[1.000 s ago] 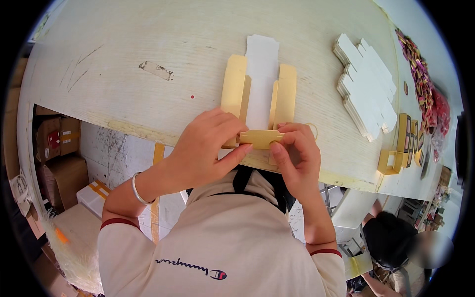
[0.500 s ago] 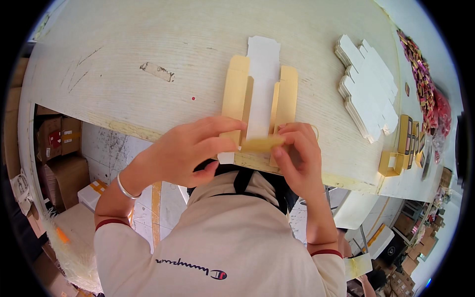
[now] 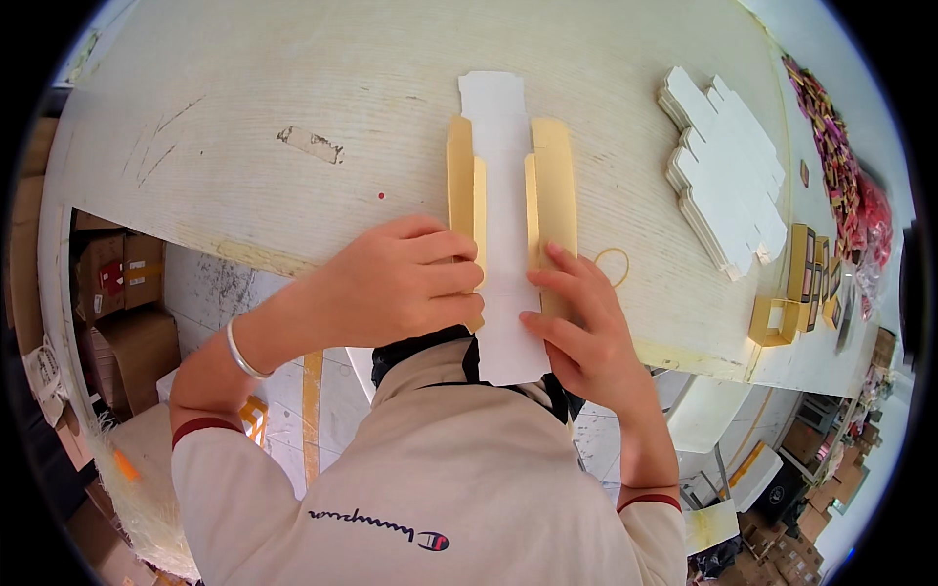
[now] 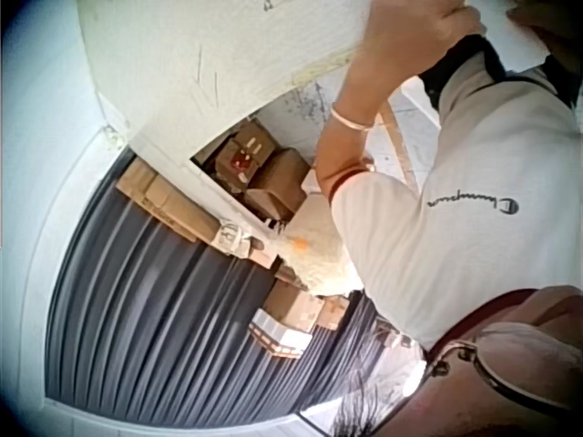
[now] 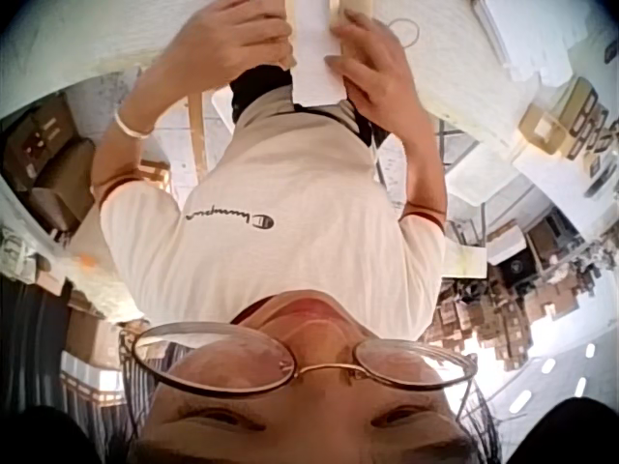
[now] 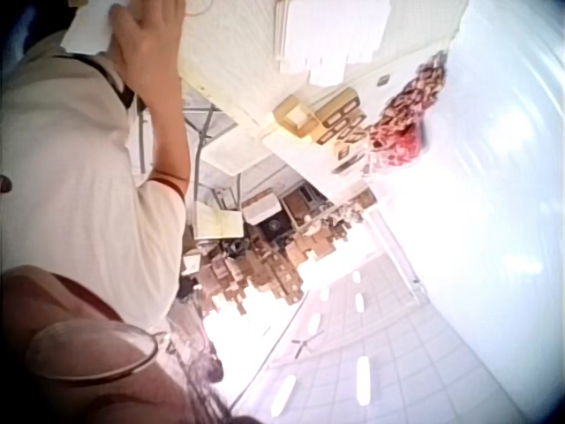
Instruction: The person folds flat white cardboard pieces into small rectangular boxes using a yellow plastic guide. They repeatedly fold the sides and tuck the flaps to form the box shape, then place the finished boxes on the table.
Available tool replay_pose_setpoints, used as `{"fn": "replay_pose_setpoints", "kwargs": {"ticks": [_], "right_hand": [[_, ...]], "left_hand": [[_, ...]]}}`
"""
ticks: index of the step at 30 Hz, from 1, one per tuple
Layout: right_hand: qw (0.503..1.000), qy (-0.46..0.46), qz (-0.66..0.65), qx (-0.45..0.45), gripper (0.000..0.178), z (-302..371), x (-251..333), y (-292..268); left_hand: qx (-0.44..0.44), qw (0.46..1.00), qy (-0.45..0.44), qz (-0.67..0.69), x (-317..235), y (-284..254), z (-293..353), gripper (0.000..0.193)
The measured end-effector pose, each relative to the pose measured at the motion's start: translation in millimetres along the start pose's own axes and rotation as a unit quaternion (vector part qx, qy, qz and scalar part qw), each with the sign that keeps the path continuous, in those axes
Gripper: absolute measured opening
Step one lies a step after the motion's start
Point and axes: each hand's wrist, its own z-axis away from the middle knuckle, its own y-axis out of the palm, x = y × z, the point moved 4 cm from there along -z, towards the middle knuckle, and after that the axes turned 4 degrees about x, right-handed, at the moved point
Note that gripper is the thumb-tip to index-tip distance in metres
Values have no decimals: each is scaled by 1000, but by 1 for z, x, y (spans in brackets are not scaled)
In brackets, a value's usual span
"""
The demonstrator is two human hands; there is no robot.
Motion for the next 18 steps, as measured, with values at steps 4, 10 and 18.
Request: {"fn": "replay_pose_setpoints", "kwargs": {"ticks": [4, 10, 18], "right_hand": [[999, -2, 35, 7, 29, 3, 1, 3], [991, -10, 128, 27, 21, 5, 9, 7], [991, 11, 132, -4, 24, 10, 15, 21]], "left_hand": [[-1, 1000, 3, 16, 9, -5, 1, 12], [-70, 998, -8, 5, 6, 1, 12, 10], [-107, 994, -14, -30, -1, 5, 4, 15]]}}
